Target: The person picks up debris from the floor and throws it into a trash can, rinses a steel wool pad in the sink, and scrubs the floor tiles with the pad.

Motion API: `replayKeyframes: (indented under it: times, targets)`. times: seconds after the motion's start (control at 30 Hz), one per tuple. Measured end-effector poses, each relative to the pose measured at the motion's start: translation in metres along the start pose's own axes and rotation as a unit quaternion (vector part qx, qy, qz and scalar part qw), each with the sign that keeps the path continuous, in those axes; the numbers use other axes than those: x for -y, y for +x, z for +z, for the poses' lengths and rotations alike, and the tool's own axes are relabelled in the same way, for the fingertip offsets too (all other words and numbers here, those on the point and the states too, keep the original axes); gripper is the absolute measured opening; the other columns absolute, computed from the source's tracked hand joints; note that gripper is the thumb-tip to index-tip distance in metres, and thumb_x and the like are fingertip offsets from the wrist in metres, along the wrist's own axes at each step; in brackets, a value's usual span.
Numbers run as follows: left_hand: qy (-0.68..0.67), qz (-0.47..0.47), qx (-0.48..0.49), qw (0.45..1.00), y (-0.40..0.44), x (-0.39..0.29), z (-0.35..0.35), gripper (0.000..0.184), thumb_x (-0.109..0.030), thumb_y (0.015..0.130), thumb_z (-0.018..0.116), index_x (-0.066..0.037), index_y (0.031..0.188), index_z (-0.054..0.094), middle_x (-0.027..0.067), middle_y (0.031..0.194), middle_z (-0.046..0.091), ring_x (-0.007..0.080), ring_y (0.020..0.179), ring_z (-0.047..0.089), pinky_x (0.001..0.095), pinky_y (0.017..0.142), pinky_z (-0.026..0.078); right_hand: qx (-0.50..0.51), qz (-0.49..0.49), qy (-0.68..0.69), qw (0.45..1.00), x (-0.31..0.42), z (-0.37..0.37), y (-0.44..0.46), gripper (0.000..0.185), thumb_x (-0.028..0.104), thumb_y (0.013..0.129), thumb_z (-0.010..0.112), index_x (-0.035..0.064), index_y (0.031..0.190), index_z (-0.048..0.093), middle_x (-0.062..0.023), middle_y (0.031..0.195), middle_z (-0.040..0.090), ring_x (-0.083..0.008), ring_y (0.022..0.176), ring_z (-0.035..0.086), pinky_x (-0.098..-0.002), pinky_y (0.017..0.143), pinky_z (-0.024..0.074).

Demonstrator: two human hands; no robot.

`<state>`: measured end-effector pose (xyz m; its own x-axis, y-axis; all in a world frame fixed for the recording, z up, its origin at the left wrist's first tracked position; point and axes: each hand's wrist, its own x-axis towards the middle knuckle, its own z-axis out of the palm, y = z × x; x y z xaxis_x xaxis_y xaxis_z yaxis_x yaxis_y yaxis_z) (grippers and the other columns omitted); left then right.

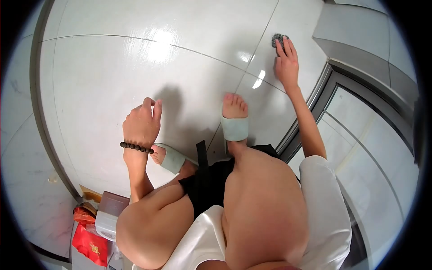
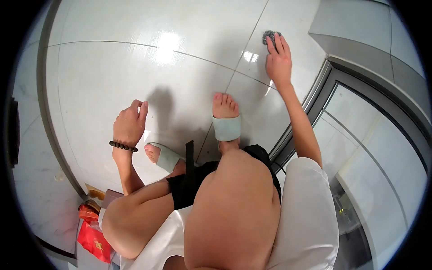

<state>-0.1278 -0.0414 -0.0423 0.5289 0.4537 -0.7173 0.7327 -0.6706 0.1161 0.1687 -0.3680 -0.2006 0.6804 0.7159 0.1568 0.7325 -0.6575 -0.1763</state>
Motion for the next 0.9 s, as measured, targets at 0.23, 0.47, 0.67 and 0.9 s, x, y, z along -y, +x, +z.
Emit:
replayKeyframes:
  times: [0.23,0.47,0.67,0.9]
  targets:
    - [-0.005,0.000,0.021,1.000,0.008,0.000,-0.001,0.047,-0.047,0.104,0.040,-0.007,0.109,0.065,0.0211,0.091,0.072,0.0428,0.086,0.068,0.0512,0.074,0.054,-0.010,0.089,-0.128,0.988,-0.162,0.005,-0.040,0.048,0.003,0.088,0.051,0.0043,0.135,0.060,-0.0223,0.142,0.054,-0.0412,0.129,0.051,-0.0443,0.111,0.0414]
    - [-0.009,0.004,0.027,1.000,0.003,-0.002,-0.004,0.051,-0.051,0.103,0.039,-0.008,0.113,0.064,0.0235,0.094,0.071,0.0446,0.090,0.068,0.0530,0.077,0.054,0.034,0.147,-0.137,0.979,-0.121,-0.015,-0.109,0.045,0.004,0.090,0.050,0.0031,0.134,0.061,-0.0244,0.142,0.053,-0.0414,0.131,0.050,-0.0447,0.111,0.0410]
    - [-0.007,0.003,0.041,0.999,0.003,-0.005,-0.007,0.054,-0.054,0.103,0.037,-0.010,0.116,0.064,0.0255,0.097,0.071,0.0461,0.092,0.068,0.0546,0.079,0.054,0.076,0.166,-0.010,0.983,0.005,-0.044,-0.194,0.050,-0.003,0.088,0.047,0.0045,0.135,0.062,-0.0227,0.149,0.048,-0.0424,0.138,0.044,-0.0472,0.114,0.0368]
    - [0.000,0.024,0.029,0.999,0.002,-0.008,-0.007,0.050,-0.052,0.103,0.039,-0.009,0.115,0.063,0.0244,0.097,0.071,0.0456,0.093,0.068,0.0544,0.079,0.054,0.029,0.183,-0.065,0.980,-0.047,-0.031,-0.167,0.047,0.001,0.090,0.051,0.0045,0.137,0.059,-0.0248,0.146,0.049,-0.0433,0.136,0.046,-0.0468,0.113,0.0382]
